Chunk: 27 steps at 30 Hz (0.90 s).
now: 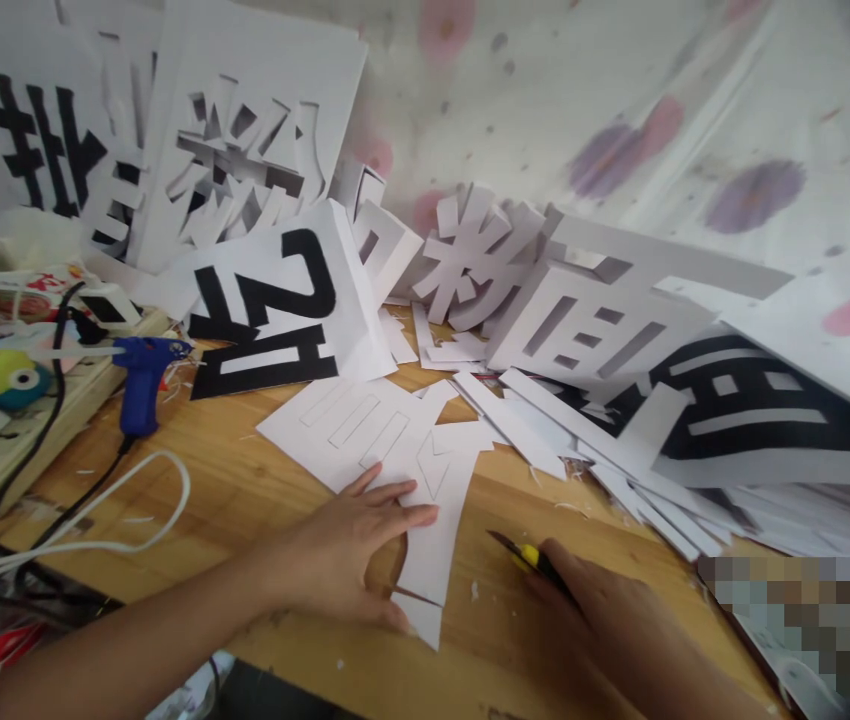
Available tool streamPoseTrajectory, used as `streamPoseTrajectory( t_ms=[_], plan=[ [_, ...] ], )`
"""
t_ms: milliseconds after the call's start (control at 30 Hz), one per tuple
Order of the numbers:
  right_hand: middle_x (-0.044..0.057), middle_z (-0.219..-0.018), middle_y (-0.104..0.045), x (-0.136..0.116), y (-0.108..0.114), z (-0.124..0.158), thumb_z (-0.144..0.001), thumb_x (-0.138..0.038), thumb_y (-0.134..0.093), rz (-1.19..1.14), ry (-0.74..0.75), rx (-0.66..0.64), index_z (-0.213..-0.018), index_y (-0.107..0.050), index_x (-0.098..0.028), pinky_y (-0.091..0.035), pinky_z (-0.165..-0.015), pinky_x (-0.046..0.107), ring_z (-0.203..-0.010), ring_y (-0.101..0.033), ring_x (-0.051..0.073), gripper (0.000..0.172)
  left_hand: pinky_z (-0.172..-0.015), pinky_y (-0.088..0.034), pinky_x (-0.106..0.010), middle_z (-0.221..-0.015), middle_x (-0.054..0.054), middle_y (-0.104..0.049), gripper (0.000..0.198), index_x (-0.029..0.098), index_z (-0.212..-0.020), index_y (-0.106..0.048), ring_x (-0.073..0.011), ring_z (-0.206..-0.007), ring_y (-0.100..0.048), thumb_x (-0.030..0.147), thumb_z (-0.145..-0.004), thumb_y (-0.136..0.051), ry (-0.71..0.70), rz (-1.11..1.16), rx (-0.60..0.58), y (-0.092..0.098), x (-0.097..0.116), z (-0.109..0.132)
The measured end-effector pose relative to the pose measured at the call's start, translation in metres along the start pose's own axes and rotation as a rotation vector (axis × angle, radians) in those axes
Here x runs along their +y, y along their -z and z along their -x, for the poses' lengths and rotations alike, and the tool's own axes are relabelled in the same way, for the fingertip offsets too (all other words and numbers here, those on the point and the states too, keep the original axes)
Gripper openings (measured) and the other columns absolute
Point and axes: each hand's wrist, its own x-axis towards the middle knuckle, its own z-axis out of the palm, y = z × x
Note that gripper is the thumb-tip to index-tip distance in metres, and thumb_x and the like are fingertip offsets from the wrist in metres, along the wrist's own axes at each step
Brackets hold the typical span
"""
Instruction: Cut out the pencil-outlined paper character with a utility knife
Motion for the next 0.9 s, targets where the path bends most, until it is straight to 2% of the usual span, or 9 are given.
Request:
streamPoseTrajectory(
  t_ms=[233,433,500,600,700,767,900],
  plan=[
    [0.001,-0.065,-0.066,0.001,-0.004,0.0,-0.089,-0.035,-0.038,0.016,-0.011,0.063,-0.078,-0.046,-0.022,-0.035,-0.048,0.027,-0.057,-0.063,0.02,0.019,-0.11,-0.004,-0.046,-0.137,-0.009,-0.042,0.086,0.024,-0.135,-0.033,-0.0251,-0.132,-0.026,0.068,-0.065,-0.055,0.028,-0.014,0.039,-0.008,-0.002,0.0],
    [0.002,-0.068,-0.065,0.007,-0.005,-0.004,-0.088,-0.036,-0.037,0.012,-0.085,0.104,-0.077,-0.043,-0.023,-0.034,-0.049,0.027,-0.06,-0.063,0.021,0.018,-0.109,0.0,-0.049,-0.14,-0.014,-0.037,0.11,0.02,-0.139,-0.026,-0.0297,-0.132,-0.024,0.072,-0.049,-0.063,-0.026,-0.004,0.01,-0.005,0.0,0.001],
    [0.002,-0.068,-0.065,0.009,-0.003,-0.009,-0.087,-0.038,-0.038,-0.009,-0.116,0.102,-0.078,-0.043,-0.022,-0.034,-0.049,0.027,-0.059,-0.062,0.021,0.018,-0.109,-0.001,-0.049,-0.14,-0.013,-0.036,0.107,0.021,-0.139,-0.025,-0.0292,-0.132,-0.023,0.072,-0.052,-0.062,-0.021,-0.004,0.011,-0.005,0.0,0.003],
    [0.003,-0.065,-0.065,0.009,0.004,-0.016,-0.086,-0.039,-0.039,-0.038,-0.155,0.08,-0.078,-0.045,-0.022,-0.034,-0.048,0.026,-0.057,-0.061,0.02,0.02,-0.109,-0.004,-0.049,-0.14,-0.011,-0.037,0.09,0.024,-0.138,-0.027,-0.0263,-0.132,-0.025,0.067,-0.065,-0.057,-0.021,0.005,0.057,-0.004,0.0,0.005],
    [0.003,-0.067,-0.066,0.006,0.01,-0.018,-0.085,-0.04,-0.04,-0.052,-0.164,0.087,-0.079,-0.049,-0.023,-0.036,-0.05,0.026,-0.06,-0.062,0.021,0.02,-0.109,-0.015,-0.045,-0.134,-0.006,-0.047,0.064,0.028,-0.135,-0.031,-0.02,-0.125,-0.039,0.052,-0.079,-0.053,-0.112,0.057,0.153,-0.003,0.0,0.006],
    [0.003,-0.069,-0.067,0.006,0.011,-0.018,-0.085,-0.041,-0.04,-0.078,-0.175,0.106,-0.083,-0.051,-0.023,-0.039,-0.052,0.027,-0.064,-0.063,0.022,0.021,-0.107,-0.023,-0.042,-0.122,-0.002,-0.058,0.049,0.029,-0.132,-0.033,-0.0158,-0.115,-0.05,0.036,-0.086,-0.049,-0.18,0.07,0.277,-0.002,0.0,0.006],
    [0.004,-0.076,-0.069,0.012,0.007,-0.014,-0.086,-0.046,-0.037,-0.146,-0.183,0.122,-0.084,-0.053,-0.024,-0.042,-0.054,0.028,-0.067,-0.064,0.022,0.027,-0.099,-0.036,-0.041,-0.099,-0.001,-0.069,0.044,0.027,-0.129,-0.035,-0.0143,-0.096,-0.061,0.016,-0.087,-0.043,-0.191,0.028,0.562,-0.001,-0.003,0.006]
  ],
)
